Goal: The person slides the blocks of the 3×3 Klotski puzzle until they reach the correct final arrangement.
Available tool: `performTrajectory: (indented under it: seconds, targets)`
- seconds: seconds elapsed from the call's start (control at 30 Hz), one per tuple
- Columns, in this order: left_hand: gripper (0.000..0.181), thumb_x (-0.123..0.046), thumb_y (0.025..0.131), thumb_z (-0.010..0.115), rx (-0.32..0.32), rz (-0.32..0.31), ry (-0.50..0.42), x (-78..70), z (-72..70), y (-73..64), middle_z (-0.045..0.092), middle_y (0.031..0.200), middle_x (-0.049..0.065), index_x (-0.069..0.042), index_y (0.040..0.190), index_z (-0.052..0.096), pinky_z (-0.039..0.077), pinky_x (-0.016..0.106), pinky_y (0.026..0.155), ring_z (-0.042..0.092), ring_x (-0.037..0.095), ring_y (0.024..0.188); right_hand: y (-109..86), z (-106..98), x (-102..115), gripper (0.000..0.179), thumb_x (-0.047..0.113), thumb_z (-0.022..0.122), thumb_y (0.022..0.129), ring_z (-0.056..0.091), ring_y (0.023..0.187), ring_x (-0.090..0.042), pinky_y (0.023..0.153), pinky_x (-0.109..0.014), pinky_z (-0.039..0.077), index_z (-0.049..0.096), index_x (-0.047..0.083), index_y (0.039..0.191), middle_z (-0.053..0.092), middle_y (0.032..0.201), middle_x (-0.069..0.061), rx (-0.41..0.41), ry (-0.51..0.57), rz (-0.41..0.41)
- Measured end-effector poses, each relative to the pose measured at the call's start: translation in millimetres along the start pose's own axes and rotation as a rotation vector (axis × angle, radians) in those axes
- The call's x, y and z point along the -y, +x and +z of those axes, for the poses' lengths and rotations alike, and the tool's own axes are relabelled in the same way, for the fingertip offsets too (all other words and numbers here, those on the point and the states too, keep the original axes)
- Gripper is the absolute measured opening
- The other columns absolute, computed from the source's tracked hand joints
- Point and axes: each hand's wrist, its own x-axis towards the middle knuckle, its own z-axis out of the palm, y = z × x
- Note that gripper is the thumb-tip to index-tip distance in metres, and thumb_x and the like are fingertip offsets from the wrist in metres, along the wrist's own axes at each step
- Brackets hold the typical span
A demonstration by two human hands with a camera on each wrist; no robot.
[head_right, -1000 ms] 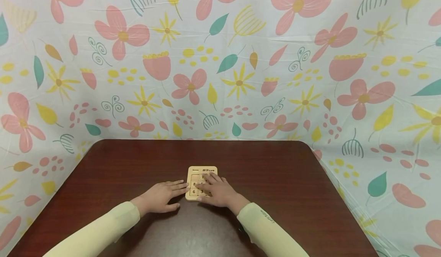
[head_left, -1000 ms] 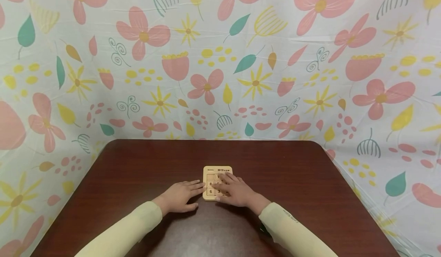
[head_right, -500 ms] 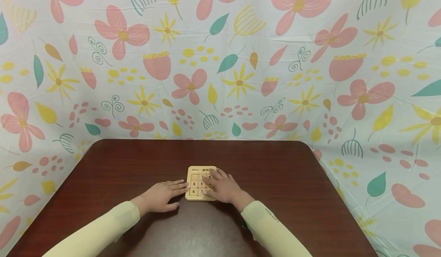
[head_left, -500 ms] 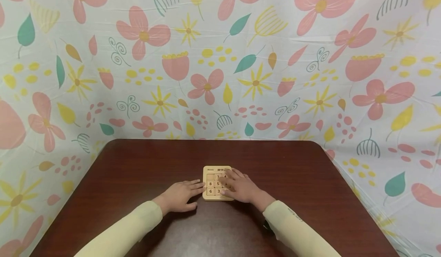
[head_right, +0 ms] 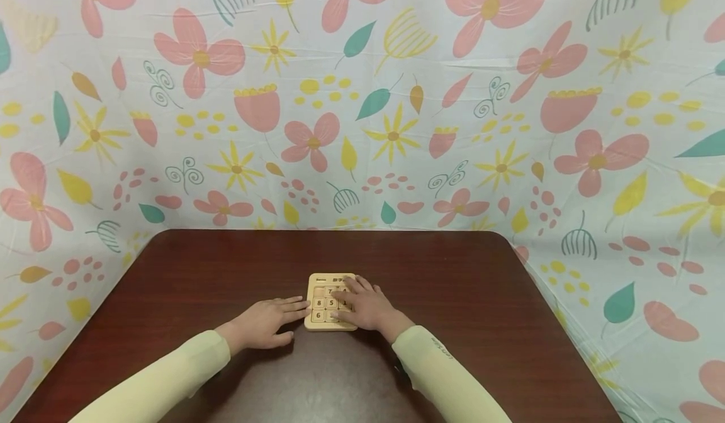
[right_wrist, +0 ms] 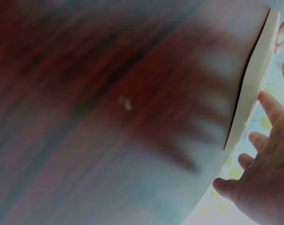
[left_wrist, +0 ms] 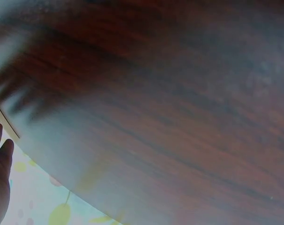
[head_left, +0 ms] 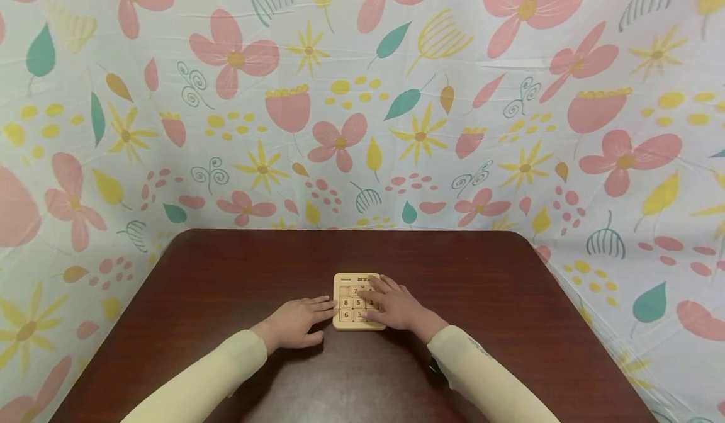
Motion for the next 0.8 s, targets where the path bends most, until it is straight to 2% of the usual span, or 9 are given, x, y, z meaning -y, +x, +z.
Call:
performTrajectory:
  seconds: [0.27, 0.53, 0.8]
  targets:
    - [0.059, -0.032, 0.094, 0.058, -0.015, 0.008, 0.003, 2.8, 3.8, -0.3, 0.052, 0.158, 0.001, -0.018, 0.151, 0.053, 0.048, 0.043, 0.114, 0.049, 0.024, 0.147, 8.4, 3.2, 4.6, 0.059, 0.056, 0.053, 0.101, 0.023, 0.158, -0.042, 0.117, -0.074, 0.028, 0.05, 0.029, 0.153, 0.031, 0.169, -0.012, 0.018, 0.002, -0.02]
    - [0.059, -0.032, 0.095, 0.057, 0.022, -0.009, -0.012, 2.2, 0.1, 0.2, 0.049, 0.16, -0.001, -0.019, 0.153, 0.052, 0.046, 0.043, 0.116, 0.047, 0.023, 0.149, 13.7, 4.9, 11.5, 0.059, 0.055, 0.052, 0.102, 0.024, 0.158, -0.044, 0.118, -0.073, 0.029, 0.049, 0.028, 0.154, 0.03, 0.17, -0.012, 0.031, -0.001, -0.038]
    - [0.059, -0.031, 0.094, 0.057, 0.01, -0.008, -0.008, 1.3, 0.8, 0.9, 0.05, 0.159, 0.0, -0.018, 0.151, 0.053, 0.046, 0.042, 0.116, 0.048, 0.023, 0.149, 15.4, 6.4, 12.2, 0.058, 0.054, 0.053, 0.102, 0.026, 0.157, -0.043, 0.117, -0.071, 0.031, 0.051, 0.028, 0.153, 0.031, 0.169, -0.012, 0.019, -0.015, -0.035]
